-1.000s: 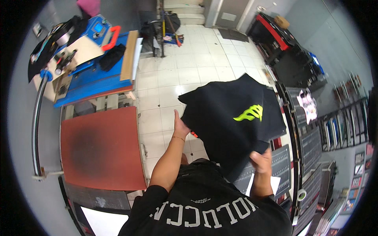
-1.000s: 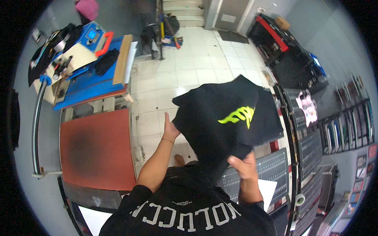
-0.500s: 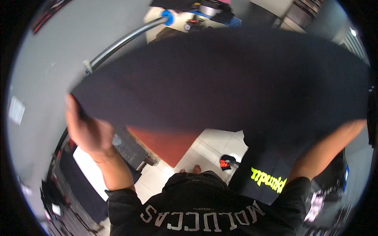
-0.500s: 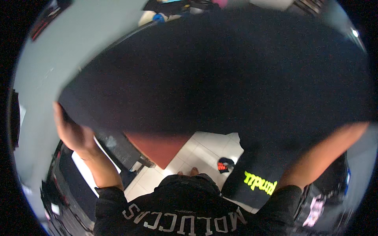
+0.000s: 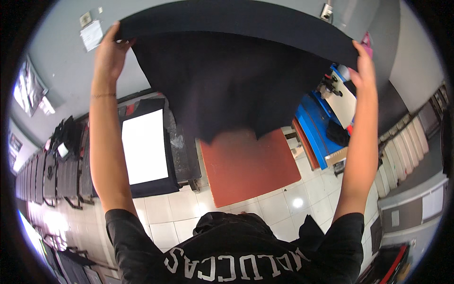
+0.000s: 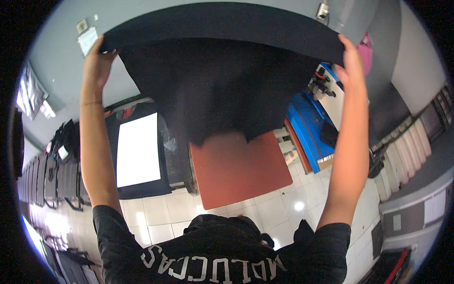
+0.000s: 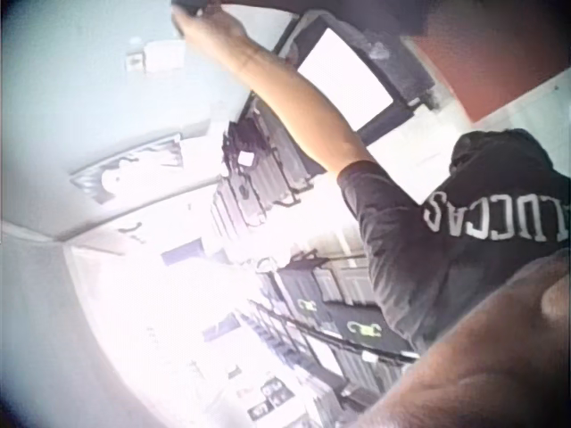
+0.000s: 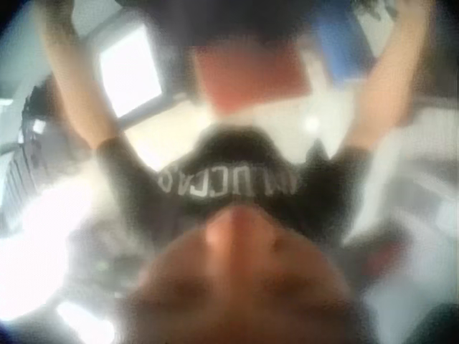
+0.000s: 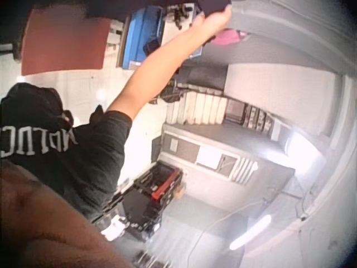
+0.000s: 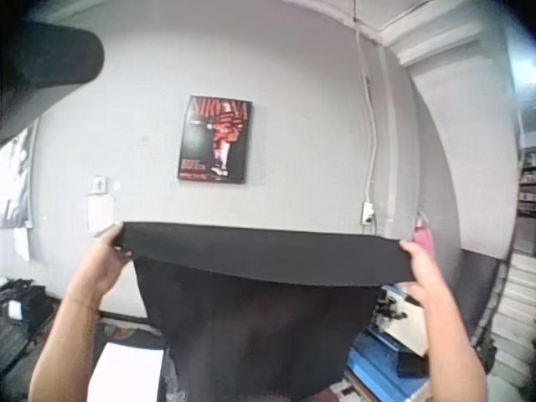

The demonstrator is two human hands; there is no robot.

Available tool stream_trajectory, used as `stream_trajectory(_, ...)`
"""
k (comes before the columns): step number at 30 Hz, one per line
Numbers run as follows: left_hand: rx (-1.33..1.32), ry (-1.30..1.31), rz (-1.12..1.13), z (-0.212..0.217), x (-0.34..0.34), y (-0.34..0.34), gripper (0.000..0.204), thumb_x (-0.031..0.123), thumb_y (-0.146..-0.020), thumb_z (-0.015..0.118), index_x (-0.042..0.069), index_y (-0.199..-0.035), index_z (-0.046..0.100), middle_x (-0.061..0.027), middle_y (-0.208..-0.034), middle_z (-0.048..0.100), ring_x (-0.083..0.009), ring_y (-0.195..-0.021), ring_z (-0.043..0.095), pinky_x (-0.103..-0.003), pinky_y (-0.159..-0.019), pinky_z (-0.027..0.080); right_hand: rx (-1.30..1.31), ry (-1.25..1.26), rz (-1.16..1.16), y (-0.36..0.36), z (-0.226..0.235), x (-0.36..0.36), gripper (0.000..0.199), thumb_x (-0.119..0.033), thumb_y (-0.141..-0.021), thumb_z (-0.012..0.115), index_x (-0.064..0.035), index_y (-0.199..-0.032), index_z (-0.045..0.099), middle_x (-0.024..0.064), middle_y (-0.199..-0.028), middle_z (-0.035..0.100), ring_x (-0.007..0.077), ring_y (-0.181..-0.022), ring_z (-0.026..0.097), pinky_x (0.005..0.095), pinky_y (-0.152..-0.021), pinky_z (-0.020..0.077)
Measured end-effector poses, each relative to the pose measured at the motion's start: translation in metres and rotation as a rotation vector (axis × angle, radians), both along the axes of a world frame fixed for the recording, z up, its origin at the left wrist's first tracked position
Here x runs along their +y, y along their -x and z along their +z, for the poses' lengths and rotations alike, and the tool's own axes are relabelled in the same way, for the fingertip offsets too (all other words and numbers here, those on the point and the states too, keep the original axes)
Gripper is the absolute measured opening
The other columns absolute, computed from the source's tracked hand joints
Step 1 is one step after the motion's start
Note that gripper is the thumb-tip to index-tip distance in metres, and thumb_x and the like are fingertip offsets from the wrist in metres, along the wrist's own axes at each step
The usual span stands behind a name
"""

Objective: The person prepares t-shirts for screen printing by smoothing them onto pallets and applying transfer paper using a heat press machine.

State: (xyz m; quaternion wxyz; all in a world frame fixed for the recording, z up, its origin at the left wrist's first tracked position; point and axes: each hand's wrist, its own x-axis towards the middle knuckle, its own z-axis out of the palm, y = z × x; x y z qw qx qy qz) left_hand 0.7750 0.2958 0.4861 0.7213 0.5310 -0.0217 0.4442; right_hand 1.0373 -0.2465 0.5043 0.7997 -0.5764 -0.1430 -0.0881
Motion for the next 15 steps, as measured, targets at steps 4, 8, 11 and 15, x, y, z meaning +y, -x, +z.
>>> stream_trajectory(4, -0.027, 0.122, 0.102, -0.034, -0.093, 0.089, 0.036, 0.024, -0.098, 0.054, -0.003, -0.123, 0.055, -0.0126, -0.122, 0.061, -0.025, -0.116, 0.055, -0.042, -0.104, 0.04, -0.021, -0.039, 0.135, 0.066, -0.033, -0.044, 0.036, -0.027, -0.09, 0.064, -0.0024, -0.117, 0.063, 0.0095, -0.115, 0.066, 0.0206, -0.104, 0.063, 0.0355, -0.093, 0.0477)
stream_trajectory(8, 0.049, 0.258, 0.154, -0.142, -0.166, 0.179, 0.045, 0.022, -0.1, 0.05, -0.007, -0.134, 0.046, -0.0155, -0.137, 0.052, -0.0236, -0.128, 0.048, -0.039, -0.111, 0.032, 0.252, 0.059, -0.155, 0.121, -0.119, -0.084, 0.042, -0.031, -0.088, 0.067, -0.0041, -0.119, 0.062, 0.0083, -0.113, 0.065, 0.0207, -0.105, 0.062, 0.0349, -0.092, 0.0489)
stream_trajectory(11, 0.224, 0.39, 0.274, -0.217, -0.219, 0.214, 0.049, 0.026, -0.097, 0.055, -0.006, -0.133, 0.048, -0.014, -0.135, 0.053, -0.0229, -0.126, 0.048, -0.038, -0.11, 0.032, 0.367, 0.282, -0.264, 0.138, -0.224, -0.119, 0.053, -0.031, -0.091, 0.063, 0.0016, -0.131, 0.053, 0.0117, -0.123, 0.06, 0.0215, -0.117, 0.053, 0.036, -0.101, 0.041)
stream_trajectory(15, 0.533, 0.579, 0.296, -0.328, -0.259, 0.234, 0.046, 0.023, -0.095, 0.058, -0.007, -0.129, 0.051, -0.0124, -0.129, 0.056, -0.0231, -0.121, 0.052, -0.038, -0.106, 0.038, 0.361, 0.564, -0.026, 0.155, -0.344, -0.129, 0.045, -0.029, -0.093, 0.059, 0.0064, -0.121, 0.059, 0.0155, -0.114, 0.063, 0.0228, -0.106, 0.057, 0.0335, -0.095, 0.0423)
